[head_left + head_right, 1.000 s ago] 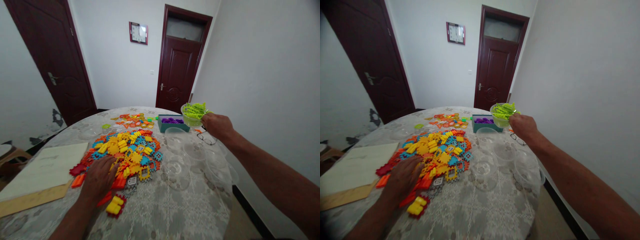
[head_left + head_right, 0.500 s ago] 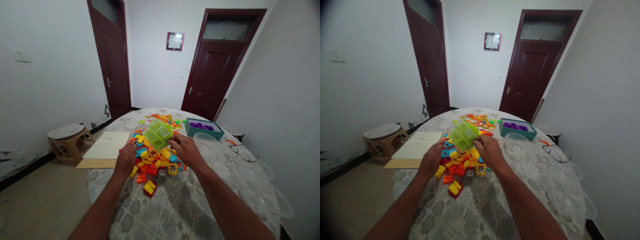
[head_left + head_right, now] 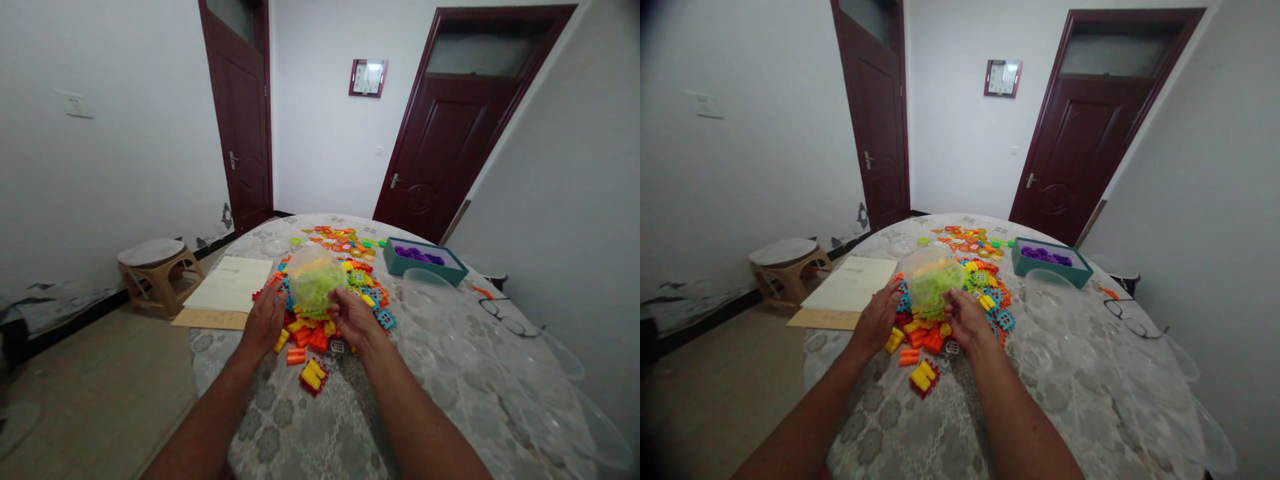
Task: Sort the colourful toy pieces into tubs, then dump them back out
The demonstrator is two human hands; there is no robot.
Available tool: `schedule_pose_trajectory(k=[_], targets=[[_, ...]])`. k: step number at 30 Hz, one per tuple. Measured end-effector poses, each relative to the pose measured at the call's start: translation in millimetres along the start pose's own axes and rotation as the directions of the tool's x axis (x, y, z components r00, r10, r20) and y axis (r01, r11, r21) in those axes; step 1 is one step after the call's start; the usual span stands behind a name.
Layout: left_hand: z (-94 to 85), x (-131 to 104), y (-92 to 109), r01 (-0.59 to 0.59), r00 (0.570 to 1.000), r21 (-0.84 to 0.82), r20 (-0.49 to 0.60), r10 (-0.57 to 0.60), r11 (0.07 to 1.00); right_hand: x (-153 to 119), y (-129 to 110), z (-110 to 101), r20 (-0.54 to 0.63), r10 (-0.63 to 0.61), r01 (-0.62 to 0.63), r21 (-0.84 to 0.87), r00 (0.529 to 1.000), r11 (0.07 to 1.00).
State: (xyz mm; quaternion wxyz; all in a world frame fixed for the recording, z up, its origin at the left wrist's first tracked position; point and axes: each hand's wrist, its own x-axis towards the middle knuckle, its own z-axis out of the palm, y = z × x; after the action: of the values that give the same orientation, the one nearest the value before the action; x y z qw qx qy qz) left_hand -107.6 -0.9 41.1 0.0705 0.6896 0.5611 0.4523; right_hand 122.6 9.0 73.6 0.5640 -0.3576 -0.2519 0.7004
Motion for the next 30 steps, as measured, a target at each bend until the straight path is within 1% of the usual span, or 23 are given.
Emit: schedule_pose_trajectory(k=[3,5,7,9,10,11,12,13,14,15,16,17,18,19,20,21,22,23,24,25,27,28,30], targets=[[4.8,0,0,-0.081,0.997,0.052,-0.007,0.082,0.995,0,-11,1,0.023,0.06,-0.062,0.129,0.998,0.99],[6.1,-1,5,-0.118,0.993,0.09,-0.016,0.12,0.989,-4,-24,3,0.056,0.034,-0.043,0.174,0.998,0.984],[7.2,-4,13,-0.164,0.986,0.144,-0.011,0.167,0.976,-14,-42,5,0.066,-0.042,0.028,0.202,0.997,0.979],[9.7,-9,21,-0.229,0.973,0.213,0.028,0.228,0.95,-28,-65,5,0.056,-0.161,0.147,0.196,0.985,0.97],[11.6,-11,25,-0.261,0.965,0.25,0.06,0.254,0.932,-37,-78,3,0.043,-0.238,0.227,0.173,0.97,0.958],[14.1,-13,29,-0.286,0.958,0.287,0.094,0.27,0.914,-46,-93,1,0.028,-0.324,0.317,0.134,0.946,0.939],[16.9,-14,32,-0.307,0.951,0.321,0.133,0.279,0.896,-57,-108,-3,0.012,-0.417,0.415,0.073,0.909,0.907],[19.9,-15,34,-0.324,0.945,0.353,0.171,0.28,0.878,-68,-123,-9,-0.002,-0.514,0.514,-0.011,0.858,0.858],[23.0,-14,35,-0.335,0.94,0.382,0.203,0.275,0.861,-79,-140,-16,-0.014,-0.61,0.605,-0.117,0.792,0.787],[26.1,-12,36,-0.341,0.936,0.41,0.229,0.267,0.846,-90,-156,-24,-0.019,-0.701,0.676,-0.246,0.713,0.694],[29.1,-8,36,-0.346,0.933,0.435,0.249,0.258,0.832,-102,-172,-33,-0.016,-0.781,0.714,-0.393,0.625,0.579],[32.0,-3,36,-0.347,0.932,0.457,0.263,0.249,0.819,-113,-187,-42,-0.003,-0.846,0.708,-0.545,0.534,0.449],[34.9,3,36,-0.351,0.93,0.475,0.274,0.243,0.807,-124,-202,-53,0.02,-0.893,0.655,-0.687,0.449,0.314],[37.8,9,36,-0.356,0.928,0.487,0.285,0.24,0.798,-134,-216,-64,0.05,-0.925,0.565,-0.804,0.377,0.187],[40.7,16,35,-0.365,0.924,0.495,0.298,0.241,0.789,-141,-229,-77,0.086,-0.943,0.452,-0.889,0.322,0.073],[43.7,23,34,-0.372,0.92,0.504,0.309,0.24,0.779,-147,-241,-90,0.127,-0.948,0.332,-0.943,0.29,-0.025],[46.8,30,33,-0.377,0.918,0.517,0.319,0.236,0.768,-151,-252,-104,0.171,-0.944,0.218,-0.97,0.281,-0.111],[50.0,36,33,-0.377,0.918,0.534,0.326,0.227,0.757,-152,-262,-119,0.215,-0.933,0.113,-0.975,0.29,-0.189],[53.1,43,32,-0.375,0.918,0.549,0.334,0.216,0.747,-151,-270,-135,0.256,-0.914,0.02,-0.965,0.316,-0.263],[56.3,49,31,-0.371,0.918,0.562,0.342,0.202,0.739,-148,-277,-150,0.29,-0.887,-0.059,-0.942,0.358,-0.332],[62.2,60,31,-0.363,0.918,0.581,0.359,0.171,0.728,-138,-286,-179,0.313,-0.825,-0.193,-0.876,0.471,-0.443],[64.9,66,31,-0.36,0.916,0.59,0.368,0.156,0.723,-132,-288,-192,0.294,-0.796,-0.257,-0.838,0.529,-0.481],[69.5,77,29,-0.352,0.915,0.612,0.384,0.124,0.708,-119,-289,-211,0.204,-0.746,-0.378,-0.76,0.633,-0.529]])
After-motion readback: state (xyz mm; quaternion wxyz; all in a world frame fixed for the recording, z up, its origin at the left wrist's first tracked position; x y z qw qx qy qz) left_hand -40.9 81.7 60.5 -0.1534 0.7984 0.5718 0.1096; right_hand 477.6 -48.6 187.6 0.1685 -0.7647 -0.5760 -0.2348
